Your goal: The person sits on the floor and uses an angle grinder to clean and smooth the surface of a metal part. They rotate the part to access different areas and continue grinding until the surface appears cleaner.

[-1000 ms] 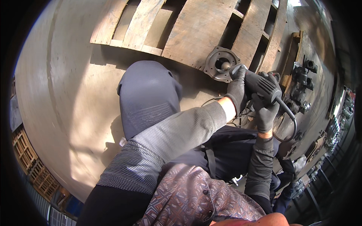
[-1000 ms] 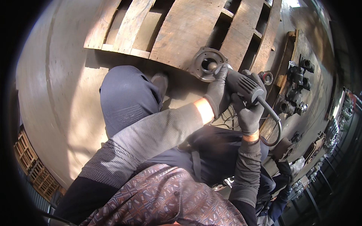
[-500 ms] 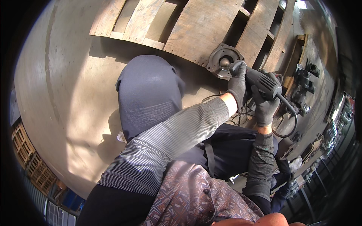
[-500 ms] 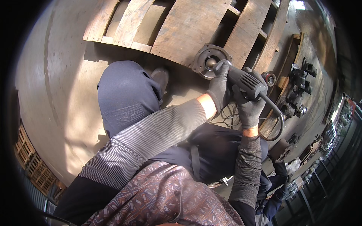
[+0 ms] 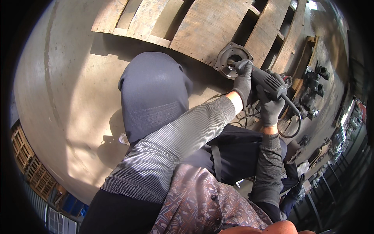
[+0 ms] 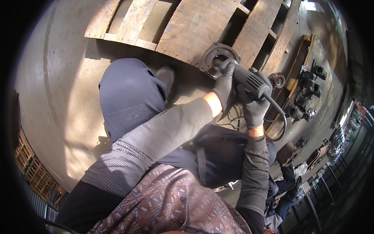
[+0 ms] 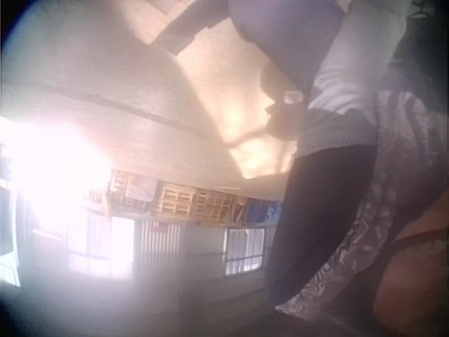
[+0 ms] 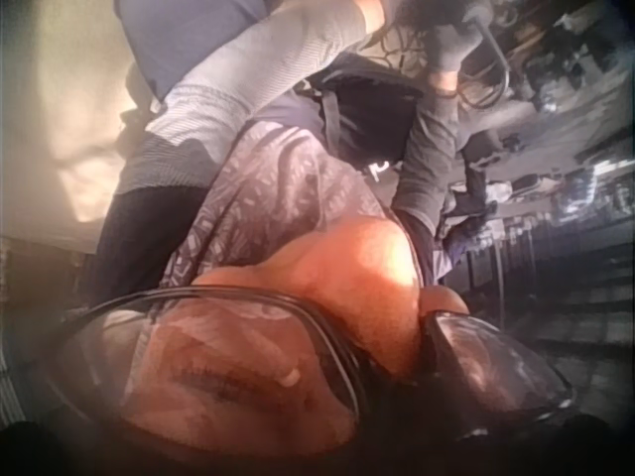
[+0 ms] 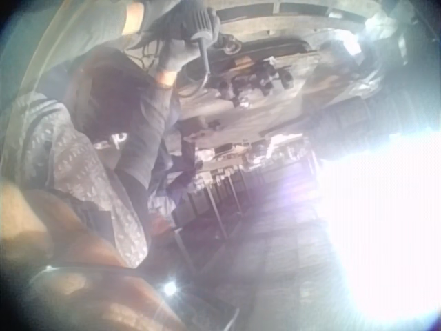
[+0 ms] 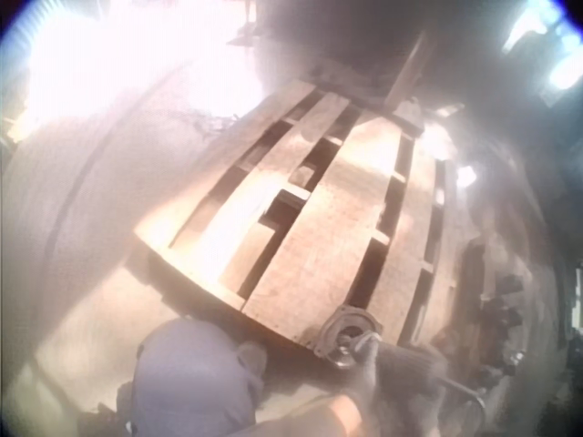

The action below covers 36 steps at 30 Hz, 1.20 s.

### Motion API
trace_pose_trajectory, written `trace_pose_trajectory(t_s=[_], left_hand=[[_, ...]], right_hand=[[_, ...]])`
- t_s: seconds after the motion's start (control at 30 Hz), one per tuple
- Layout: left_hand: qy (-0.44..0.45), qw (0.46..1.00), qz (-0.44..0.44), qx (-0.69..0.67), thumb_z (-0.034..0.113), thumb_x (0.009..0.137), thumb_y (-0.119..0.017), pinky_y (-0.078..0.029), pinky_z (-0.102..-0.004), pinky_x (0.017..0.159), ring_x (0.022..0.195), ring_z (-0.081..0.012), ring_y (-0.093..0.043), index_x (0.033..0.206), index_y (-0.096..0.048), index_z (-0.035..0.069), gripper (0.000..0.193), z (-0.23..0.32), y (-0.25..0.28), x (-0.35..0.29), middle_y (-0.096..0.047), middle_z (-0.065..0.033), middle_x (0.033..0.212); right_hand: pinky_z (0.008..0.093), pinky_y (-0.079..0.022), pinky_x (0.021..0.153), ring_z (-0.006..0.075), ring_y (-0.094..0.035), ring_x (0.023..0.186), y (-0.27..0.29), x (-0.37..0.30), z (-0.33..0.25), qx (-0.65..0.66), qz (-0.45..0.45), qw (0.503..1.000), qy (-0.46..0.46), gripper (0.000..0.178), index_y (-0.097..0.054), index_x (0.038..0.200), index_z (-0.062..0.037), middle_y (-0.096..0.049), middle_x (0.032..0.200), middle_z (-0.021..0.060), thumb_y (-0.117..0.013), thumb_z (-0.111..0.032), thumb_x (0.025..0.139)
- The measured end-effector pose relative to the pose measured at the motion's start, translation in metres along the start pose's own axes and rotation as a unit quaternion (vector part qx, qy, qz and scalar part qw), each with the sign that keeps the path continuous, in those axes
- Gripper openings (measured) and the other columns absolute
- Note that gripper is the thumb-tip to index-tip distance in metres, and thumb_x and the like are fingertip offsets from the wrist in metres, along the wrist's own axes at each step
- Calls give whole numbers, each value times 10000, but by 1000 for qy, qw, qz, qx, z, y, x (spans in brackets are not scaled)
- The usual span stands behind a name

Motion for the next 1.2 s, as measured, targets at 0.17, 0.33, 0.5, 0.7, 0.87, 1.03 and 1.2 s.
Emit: trace_pose_trajectory(t_s=[0.17,0.33,0.5,0.7,0.87,1.03,1.2], left_hand=[[-21,999,9,49,687,914,-752,-597,-424,970,1136,-246,-661,1414,-557,75,814,-3,1,-2,-654,-101,1308],[-20,1000,13,3,648,932,-759,-581,-395,991,1127,-229,-664,1400,-576,84,755,-6,0,-8,-664,-96,1295],[9,999,-32,29,634,1023,-633,-480,-406,1151,1328,-245,-574,1510,-501,127,715,-4,-4,-11,-591,-104,1461],[6,1000,-20,-9,621,920,-788,-586,-437,1012,1199,-250,-637,1427,-533,118,759,-6,3,-5,-638,-99,1315],[-8,999,-33,18,607,922,-793,-556,-425,1074,1202,-248,-631,1449,-506,111,779,-7,2,-7,-606,-101,1351],[-1,1000,-20,-13,607,924,-790,-554,-413,1079,1203,-252,-629,1411,-546,78,759,-5,0,-13,-605,-111,1369],[1,998,12,62,631,930,-771,-574,-423,1046,1185,-258,-646,1430,-546,78,779,-4,4,-16,-630,-119,1343]], right_hand=[[444,-524,1156,298,-612,1350,3,-5,-1,22,9,1000,3,751,-467,1486,-12,-600,1478,198,-833,70,836],[442,-526,1155,297,-612,1350,6,-8,-5,-7,11,1000,15,761,-465,1488,-12,-592,1489,197,-837,63,829],[438,-531,1152,291,-606,1359,6,-8,-3,6,6,1000,16,753,-469,1483,-19,-593,1484,194,-841,59,833],[435,-535,1149,293,-606,1359,4,-10,-3,3,5,1000,10,750,-471,1481,-16,-595,1479,192,-836,68,831],[430,-538,1145,292,-604,1361,4,-9,-6,-1,15,1000,6,737,-471,1478,-9,-598,1478,185,-831,69,839],[440,-532,1153,291,-604,1361,3,-9,-10,-24,7,1000,9,735,-470,1476,-2,-598,1478,183,-829,72,838],[428,-525,1157,289,-608,1355,4,-11,-11,14,16,1000,-3,735,-470,1475,4,-602,1467,190,-829,74,838]])
Point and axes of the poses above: each hand's wrist, its own x-axis towards the middle knuckle, its own y-axis out of the back of the hand, z = x × y, the point moved 6 cm from there along x, towards the middle knuckle
